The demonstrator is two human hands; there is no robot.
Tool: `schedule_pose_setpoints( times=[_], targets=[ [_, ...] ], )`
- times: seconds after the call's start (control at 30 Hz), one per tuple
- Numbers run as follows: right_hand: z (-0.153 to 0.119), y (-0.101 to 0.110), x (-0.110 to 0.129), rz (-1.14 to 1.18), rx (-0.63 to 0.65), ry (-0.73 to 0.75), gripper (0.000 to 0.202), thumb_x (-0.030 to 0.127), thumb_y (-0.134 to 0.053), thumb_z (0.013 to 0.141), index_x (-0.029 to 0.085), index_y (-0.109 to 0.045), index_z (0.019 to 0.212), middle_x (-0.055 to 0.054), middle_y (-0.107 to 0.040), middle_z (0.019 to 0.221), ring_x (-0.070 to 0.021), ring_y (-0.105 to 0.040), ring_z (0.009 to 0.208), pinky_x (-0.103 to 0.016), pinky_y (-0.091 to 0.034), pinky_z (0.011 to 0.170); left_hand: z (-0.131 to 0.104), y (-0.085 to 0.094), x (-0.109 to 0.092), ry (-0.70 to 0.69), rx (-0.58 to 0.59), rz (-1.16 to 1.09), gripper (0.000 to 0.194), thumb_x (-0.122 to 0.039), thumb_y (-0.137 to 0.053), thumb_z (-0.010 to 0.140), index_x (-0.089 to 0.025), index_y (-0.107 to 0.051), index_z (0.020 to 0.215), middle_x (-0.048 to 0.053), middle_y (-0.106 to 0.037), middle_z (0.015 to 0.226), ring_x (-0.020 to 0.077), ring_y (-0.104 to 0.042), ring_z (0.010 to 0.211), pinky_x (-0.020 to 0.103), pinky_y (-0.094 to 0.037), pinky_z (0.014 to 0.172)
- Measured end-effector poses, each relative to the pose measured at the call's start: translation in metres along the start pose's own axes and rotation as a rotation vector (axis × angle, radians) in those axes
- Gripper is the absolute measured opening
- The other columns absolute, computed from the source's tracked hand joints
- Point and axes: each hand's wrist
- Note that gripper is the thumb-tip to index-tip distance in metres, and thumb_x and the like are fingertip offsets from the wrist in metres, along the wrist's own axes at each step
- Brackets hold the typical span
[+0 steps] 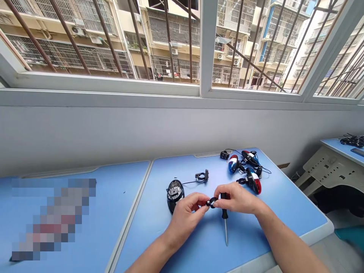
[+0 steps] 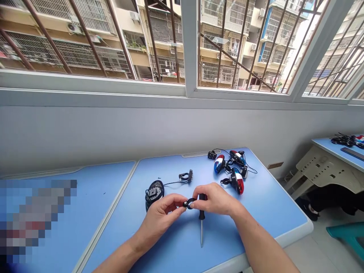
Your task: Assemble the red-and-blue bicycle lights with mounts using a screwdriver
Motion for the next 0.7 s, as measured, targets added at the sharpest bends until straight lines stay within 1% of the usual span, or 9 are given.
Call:
schedule_pose_setpoints(
  times=[0.1,0.17,0.23,0.3,0.37,0.43,0.53,0.63,0.7],
  targets=[
    [-0.002,0.007,-0.004,0.058,0.043,-0.048,0.017,0.031,-0.069,0.075,0.019,-0.063,0.085,0.008,-0.048,0.052,-0.0066,-0.045,0.045,-0.016,-0.032,0.043,0.0,0.0,0.0,-0.022,0.017,0.057,0.013,-0.02,-0.056,0.074,-0.018,-0.069,0.077,0.002,-0.066,0.074,0.015,-0.054,0.064,0.025,-0.043,0.059],
    [-0.003,0.012,-0.008,0.117,0.034,-0.086,0.019,0.033,-0.068,0.075,0.019,-0.061,0.085,0.008,-0.049,0.052,-0.0065,-0.046,0.042,-0.016,-0.035,0.041,-0.001,0.0,-0.001,-0.029,0.027,0.092,0.015,-0.018,-0.055,0.074,-0.018,-0.069,0.078,0.002,-0.066,0.074,0.0151,-0.054,0.064,0.024,-0.043,0.059],
    [-0.004,0.017,-0.009,0.191,-0.02,-0.095,0.018,0.034,-0.066,0.077,0.018,-0.059,0.08,0.007,-0.05,0.053,-0.007,-0.048,0.041,-0.016,-0.038,0.039,-0.001,-0.001,-0.002,-0.03,0.038,0.123,0.016,-0.017,-0.054,0.075,-0.018,-0.069,0.079,0.002,-0.067,0.074,0.0153,-0.056,0.065,0.024,-0.043,0.059],
    [-0.006,0.021,-0.008,0.274,-0.097,-0.064,0.019,0.035,-0.064,0.078,0.018,-0.057,0.077,0.006,-0.052,0.055,-0.008,-0.051,0.044,-0.017,-0.042,0.039,0.0,-0.002,-0.002,-0.03,0.051,0.156,0.016,-0.017,-0.054,0.075,-0.018,-0.069,0.078,0.002,-0.067,0.074,0.0154,-0.056,0.065,0.024,-0.043,0.059],
    [-0.008,0.025,-0.005,0.352,-0.179,-0.02,0.02,0.035,-0.064,0.079,0.017,-0.056,0.076,0.005,-0.054,0.058,-0.0091,-0.054,0.048,-0.019,-0.048,0.042,0.0,-0.003,0.0,-0.028,0.064,0.185,0.016,-0.016,-0.054,0.075,-0.018,-0.069,0.078,0.002,-0.066,0.072,0.0154,-0.057,0.064,0.024,-0.043,0.058],
    [-0.012,0.029,-0.001,0.4,-0.232,0.011,0.019,0.035,-0.063,0.079,0.017,-0.057,0.078,0.004,-0.055,0.06,-0.0102,-0.057,0.051,-0.022,-0.052,0.047,0.001,-0.004,0.002,-0.021,0.075,0.201,0.016,-0.016,-0.053,0.075,-0.017,-0.069,0.078,0.002,-0.066,0.072,0.0156,-0.057,0.064,0.023,-0.043,0.058],
    [-0.016,0.031,0.004,0.389,-0.261,0.061,0.014,0.031,-0.061,0.081,0.017,-0.058,0.081,0.001,-0.058,0.068,-0.0113,-0.06,0.059,-0.023,-0.055,0.052,0.001,-0.004,0.004,-0.008,0.081,0.207,0.016,-0.015,-0.053,0.075,-0.017,-0.068,0.077,0.003,-0.065,0.073,0.0157,-0.057,0.064,0.023,-0.043,0.057],
    [-0.019,0.03,0.005,0.318,-0.238,0.098,0.006,0.023,-0.057,0.083,0.017,-0.059,0.084,0.0,-0.059,0.073,-0.011,-0.059,0.063,-0.021,-0.055,0.053,0.001,-0.004,0.005,-0.016,0.084,0.228,0.015,-0.014,-0.053,0.074,-0.016,-0.067,0.077,0.003,-0.065,0.074,0.0159,-0.058,0.064,0.024,-0.043,0.058],
    [-0.02,0.029,0.005,0.266,-0.224,0.105,0.005,0.019,-0.055,0.083,0.018,-0.059,0.086,0.0,-0.059,0.075,-0.0107,-0.059,0.064,-0.021,-0.056,0.053,0.0,-0.004,0.006,-0.025,0.088,0.243,0.015,-0.013,-0.053,0.074,-0.016,-0.067,0.077,0.003,-0.065,0.074,0.0161,-0.059,0.065,0.024,-0.044,0.058]
  ],
)
Point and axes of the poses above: each hand's wrist, its own z-axis towards the middle knuckle, its own y-axis out of the back of the hand, x = y × z
